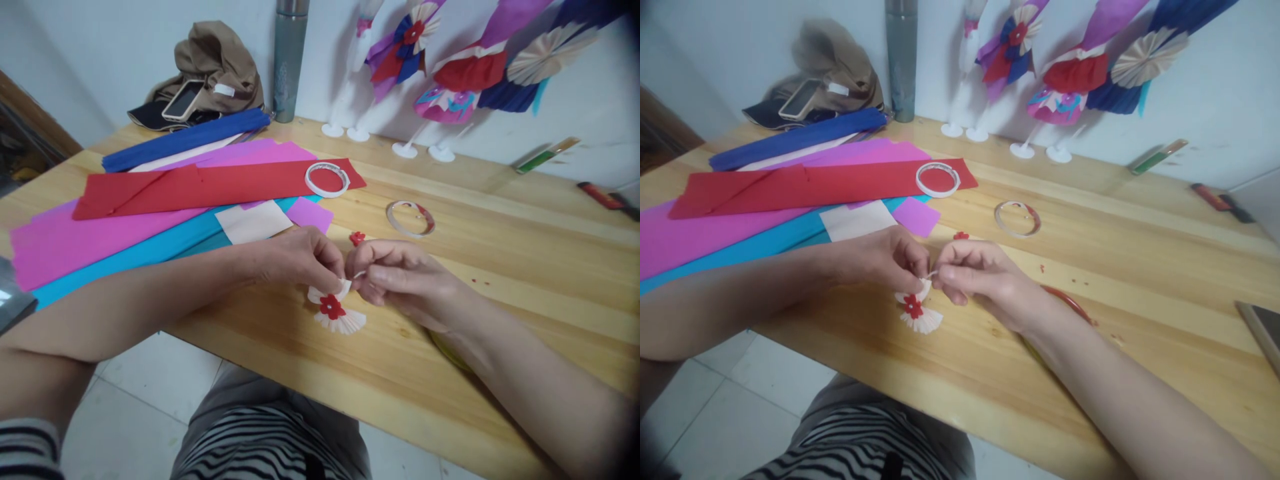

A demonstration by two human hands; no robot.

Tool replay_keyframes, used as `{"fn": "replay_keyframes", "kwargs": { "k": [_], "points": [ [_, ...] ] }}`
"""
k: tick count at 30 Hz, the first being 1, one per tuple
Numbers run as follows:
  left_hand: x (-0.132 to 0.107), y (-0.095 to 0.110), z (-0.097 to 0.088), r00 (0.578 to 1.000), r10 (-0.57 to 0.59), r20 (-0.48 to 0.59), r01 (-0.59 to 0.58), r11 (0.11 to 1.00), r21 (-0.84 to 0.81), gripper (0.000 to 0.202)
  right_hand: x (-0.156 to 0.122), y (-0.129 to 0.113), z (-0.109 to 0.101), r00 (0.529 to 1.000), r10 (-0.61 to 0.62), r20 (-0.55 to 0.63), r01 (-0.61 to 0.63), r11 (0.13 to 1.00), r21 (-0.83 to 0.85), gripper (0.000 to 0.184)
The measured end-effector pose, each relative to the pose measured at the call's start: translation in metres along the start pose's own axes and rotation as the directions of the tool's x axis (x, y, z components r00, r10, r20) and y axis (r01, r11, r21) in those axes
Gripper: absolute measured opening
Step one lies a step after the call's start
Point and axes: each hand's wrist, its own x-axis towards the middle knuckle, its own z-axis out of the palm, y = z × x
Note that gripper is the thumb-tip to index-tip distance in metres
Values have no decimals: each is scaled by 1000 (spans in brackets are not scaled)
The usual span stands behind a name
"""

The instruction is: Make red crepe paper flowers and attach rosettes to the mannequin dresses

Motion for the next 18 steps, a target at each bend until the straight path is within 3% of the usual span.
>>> {"fn": "replay_keyframes", "kwargs": {
  "k": [5, 12, 18],
  "points": [
    [0, 3, -1, 998, -19, -57, 16, 999, -45, 7, -10, -15, -3, 996, -45, 73, 71, 906, -418, 16],
    [-1, 0, -2, 999, -13, -41, 10, 997, -73, 8, -11, -18, -5, 999, -40, 21, 45, 896, -443, 24],
    [0, 0, -1, 999, -26, -32, 24, 998, -62, 9, -9, -16, 1, 994, -111, -8, 88, 833, -546, 20]
  ]
}}
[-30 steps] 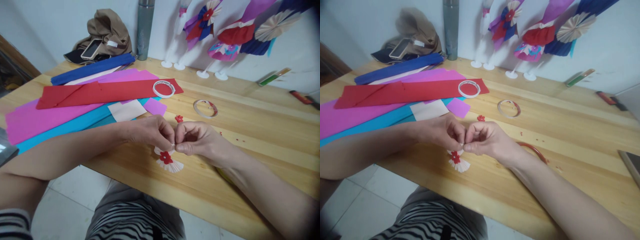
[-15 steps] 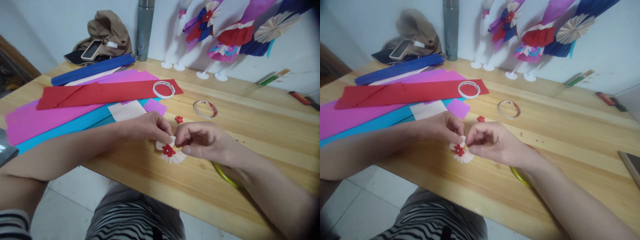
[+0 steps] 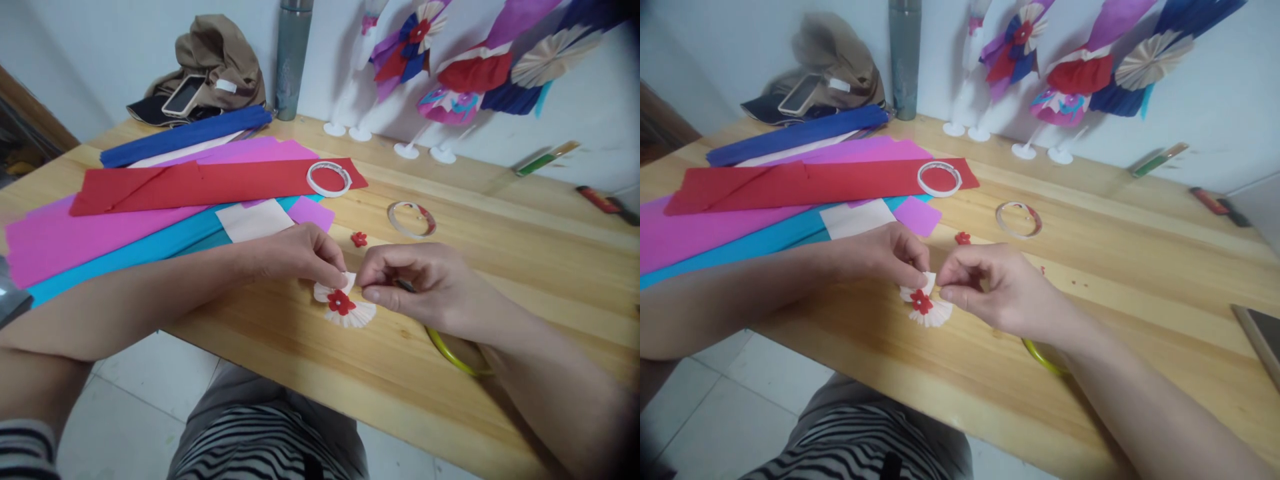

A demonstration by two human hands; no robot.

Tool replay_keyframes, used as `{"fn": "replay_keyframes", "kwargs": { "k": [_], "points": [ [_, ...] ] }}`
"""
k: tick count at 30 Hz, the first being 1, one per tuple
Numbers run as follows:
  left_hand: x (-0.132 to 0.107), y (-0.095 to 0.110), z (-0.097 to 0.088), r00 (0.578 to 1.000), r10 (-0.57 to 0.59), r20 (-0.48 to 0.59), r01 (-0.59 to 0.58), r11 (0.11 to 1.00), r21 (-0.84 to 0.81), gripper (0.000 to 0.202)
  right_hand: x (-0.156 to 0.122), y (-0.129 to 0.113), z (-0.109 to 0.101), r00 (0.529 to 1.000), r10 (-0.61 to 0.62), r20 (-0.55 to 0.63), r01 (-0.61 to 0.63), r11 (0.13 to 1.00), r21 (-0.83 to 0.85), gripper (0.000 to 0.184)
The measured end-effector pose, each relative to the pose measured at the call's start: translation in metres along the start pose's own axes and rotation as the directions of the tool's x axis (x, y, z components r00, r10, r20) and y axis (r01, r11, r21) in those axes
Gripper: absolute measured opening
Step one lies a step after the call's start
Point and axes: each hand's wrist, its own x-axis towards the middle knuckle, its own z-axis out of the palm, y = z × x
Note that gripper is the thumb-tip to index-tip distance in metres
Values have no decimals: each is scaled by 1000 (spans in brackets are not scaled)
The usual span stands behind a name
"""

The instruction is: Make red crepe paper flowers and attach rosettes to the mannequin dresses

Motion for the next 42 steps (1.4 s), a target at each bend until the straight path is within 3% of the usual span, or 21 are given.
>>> {"fn": "replay_keyframes", "kwargs": {
  "k": [8, 25, 28, 32, 37, 42],
  "points": [
    [1, 0, 0, 1000, -4, 11, 4, 1000, 7, 10, -2, -5, 5, 991, -100, -86, 84, 981, -174, 19],
    [2, -3, 0, 1000, 8, 19, -8, 1000, 29, 10, -3, -5, 10, 980, -150, -129, 105, 946, -307, 17],
    [2, -2, 0, 999, 13, 31, -14, 999, 31, 8, -1, -4, 13, 984, -110, -141, 77, 972, -222, 18],
    [2, 0, 0, 999, 12, 46, -13, 999, 38, 6, 2, 0, 16, 991, -4, -137, 9, 999, 34, 23],
    [2, -3, -1, 995, 22, 101, -21, 1000, -4, 6, 7, 6, 18, 992, 90, -85, -63, 958, 279, 32],
    [3, -7, 0, 988, 79, 133, -74, 996, -41, 6, 10, 11, 19, 996, 75, -46, -51, 919, 390, 34]
  ]
}}
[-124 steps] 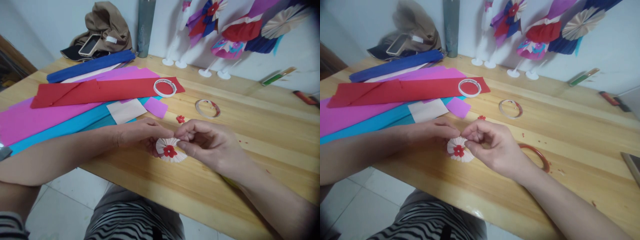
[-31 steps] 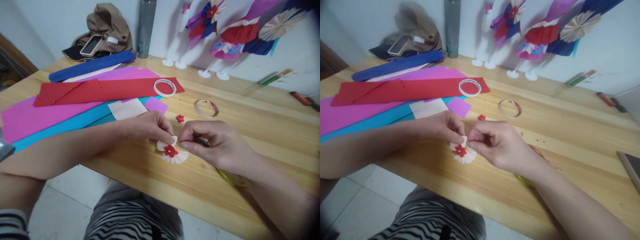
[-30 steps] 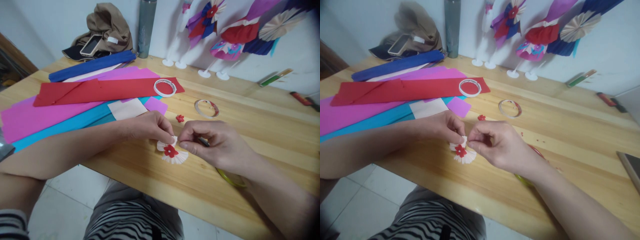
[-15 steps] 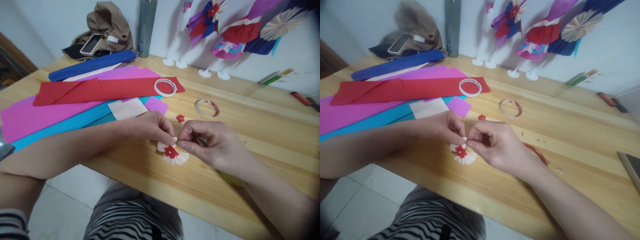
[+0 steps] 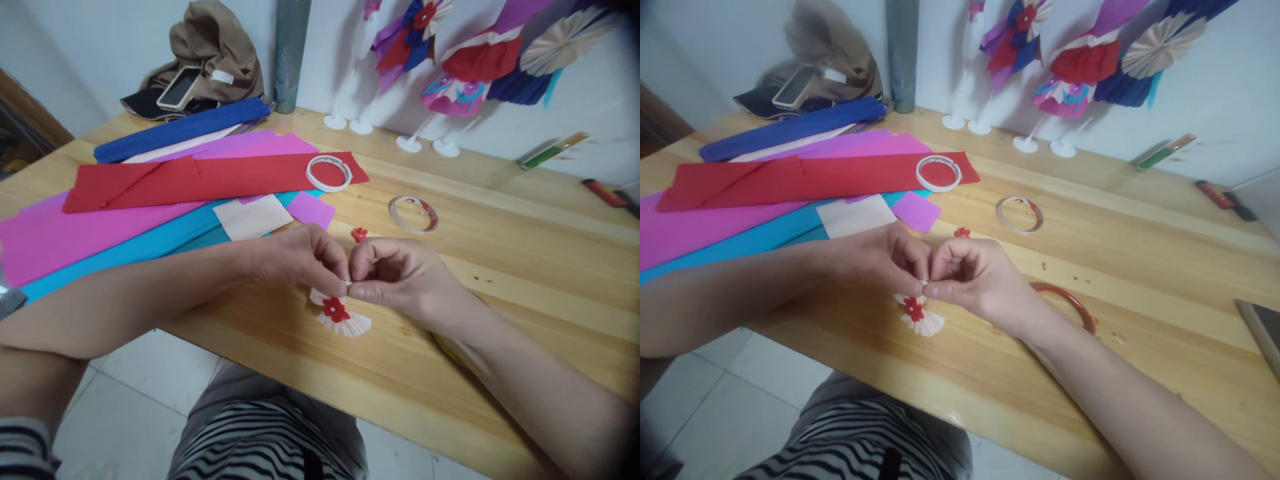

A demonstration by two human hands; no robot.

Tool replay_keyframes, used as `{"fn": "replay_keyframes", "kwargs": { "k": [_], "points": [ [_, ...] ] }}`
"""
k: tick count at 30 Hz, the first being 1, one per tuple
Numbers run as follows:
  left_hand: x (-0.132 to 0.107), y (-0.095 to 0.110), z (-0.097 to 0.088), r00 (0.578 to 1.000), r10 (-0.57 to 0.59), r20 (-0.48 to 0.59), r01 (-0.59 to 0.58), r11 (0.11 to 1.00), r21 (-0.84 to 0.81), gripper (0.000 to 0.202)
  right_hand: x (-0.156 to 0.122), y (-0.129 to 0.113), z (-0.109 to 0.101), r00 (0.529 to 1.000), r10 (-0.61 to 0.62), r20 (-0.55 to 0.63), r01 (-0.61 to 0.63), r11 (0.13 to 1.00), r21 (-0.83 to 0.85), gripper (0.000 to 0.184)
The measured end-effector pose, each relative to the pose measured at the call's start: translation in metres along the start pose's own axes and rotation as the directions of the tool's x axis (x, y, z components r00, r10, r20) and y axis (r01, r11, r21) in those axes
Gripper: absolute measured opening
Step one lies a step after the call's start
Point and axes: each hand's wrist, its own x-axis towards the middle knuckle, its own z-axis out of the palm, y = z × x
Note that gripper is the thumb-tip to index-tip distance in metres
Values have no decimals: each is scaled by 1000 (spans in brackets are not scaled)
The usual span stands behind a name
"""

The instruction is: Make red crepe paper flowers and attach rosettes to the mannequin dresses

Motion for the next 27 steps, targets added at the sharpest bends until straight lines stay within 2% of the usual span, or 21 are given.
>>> {"fn": "replay_keyframes", "kwargs": {
  "k": [6, 14, 21, 25, 27],
  "points": [
    [1, 1, 5, 999, 1, -41, 1, 998, 58, 4, 1, 2, -2, 997, 36, 67, -40, 998, 58, 30],
    [2, -4, 8, 995, 7, -97, -1, 998, 57, 5, 1, 8, -1, 989, 143, 23, -145, 960, 239, 30],
    [1, -2, 5, 996, 34, -87, -29, 998, 63, 4, 3, 14, -2, 980, 191, 56, -199, 923, 330, 28],
    [-1, -2, 4, 996, -3, -90, 8, 998, 60, 4, 4, 15, -6, 984, 160, 82, -179, 916, 358, 29],
    [-1, 0, 4, 994, -18, -106, 23, 999, 49, 4, 2, 11, -10, 991, 103, 85, -123, 947, 298, 27]
  ]
}}
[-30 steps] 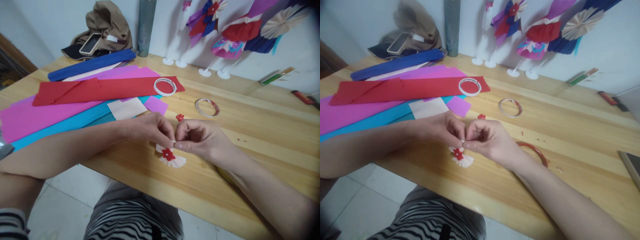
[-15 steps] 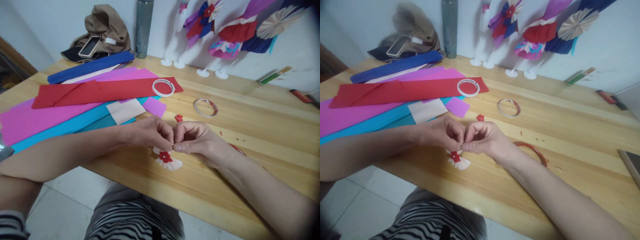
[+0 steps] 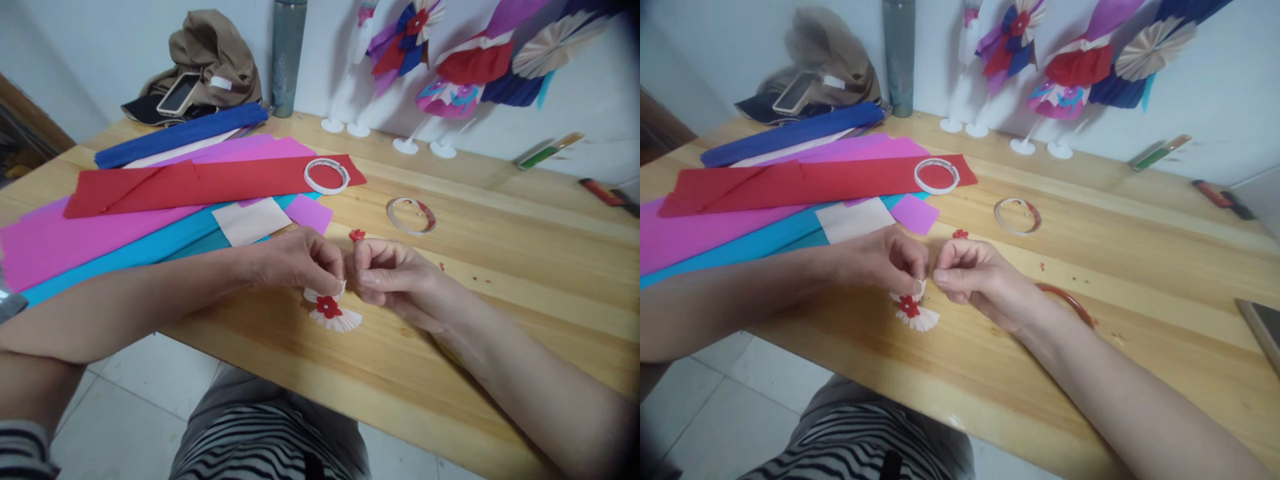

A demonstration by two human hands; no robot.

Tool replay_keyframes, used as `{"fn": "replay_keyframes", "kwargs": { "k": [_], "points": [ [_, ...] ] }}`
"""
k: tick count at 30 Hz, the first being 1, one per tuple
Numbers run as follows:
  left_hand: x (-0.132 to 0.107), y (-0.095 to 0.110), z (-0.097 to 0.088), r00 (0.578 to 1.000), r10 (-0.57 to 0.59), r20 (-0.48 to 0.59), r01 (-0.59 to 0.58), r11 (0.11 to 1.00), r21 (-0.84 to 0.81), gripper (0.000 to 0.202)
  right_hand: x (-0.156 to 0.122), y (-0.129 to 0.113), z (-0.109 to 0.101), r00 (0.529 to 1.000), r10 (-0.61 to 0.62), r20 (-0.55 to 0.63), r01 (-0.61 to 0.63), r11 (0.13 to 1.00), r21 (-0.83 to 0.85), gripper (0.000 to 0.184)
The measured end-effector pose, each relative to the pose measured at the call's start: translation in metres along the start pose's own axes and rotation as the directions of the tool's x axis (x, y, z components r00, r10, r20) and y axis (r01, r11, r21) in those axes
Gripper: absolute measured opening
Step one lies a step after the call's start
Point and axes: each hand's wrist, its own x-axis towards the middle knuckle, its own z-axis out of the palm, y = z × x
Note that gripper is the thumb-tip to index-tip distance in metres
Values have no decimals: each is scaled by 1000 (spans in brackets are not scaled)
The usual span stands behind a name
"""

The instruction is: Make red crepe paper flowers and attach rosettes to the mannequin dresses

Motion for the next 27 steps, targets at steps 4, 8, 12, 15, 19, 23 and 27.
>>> {"fn": "replay_keyframes", "kwargs": {
  "k": [4, 8, 12, 15, 19, 23, 27],
  "points": [
    [-1, 3, 0, 998, -29, -47, 28, 999, -27, 5, -12, -20, -1, 992, -19, 124, 73, 891, -448, 17],
    [-1, 4, -1, 998, -40, -57, 38, 998, -42, 5, -22, -34, -1, 973, -82, 214, 212, 677, -704, 15],
    [-1, 2, -1, 998, -36, -57, 35, 999, -31, 5, -21, -32, -1, 960, -129, 247, 276, 568, -775, 9],
    [-1, 2, -1, 998, -34, -59, 33, 999, -29, 5, -20, -28, 0, 962, -128, 241, 270, 573, -774, 7],
    [-2, 4, 0, 997, -46, -67, 44, 998, -38, 5, -19, -28, 2, 976, -83, 199, 206, 638, -742, 8],
    [-3, 4, -1, 997, -36, -65, 33, 998, -51, 6, -21, -30, 3, 985, -5, 170, 132, 657, -742, 10],
    [-3, 2, -2, 999, -19, -38, 17, 999, -40, 9, -22, -34, 3, 983, 30, 178, 121, 624, -772, 10]
  ]
}}
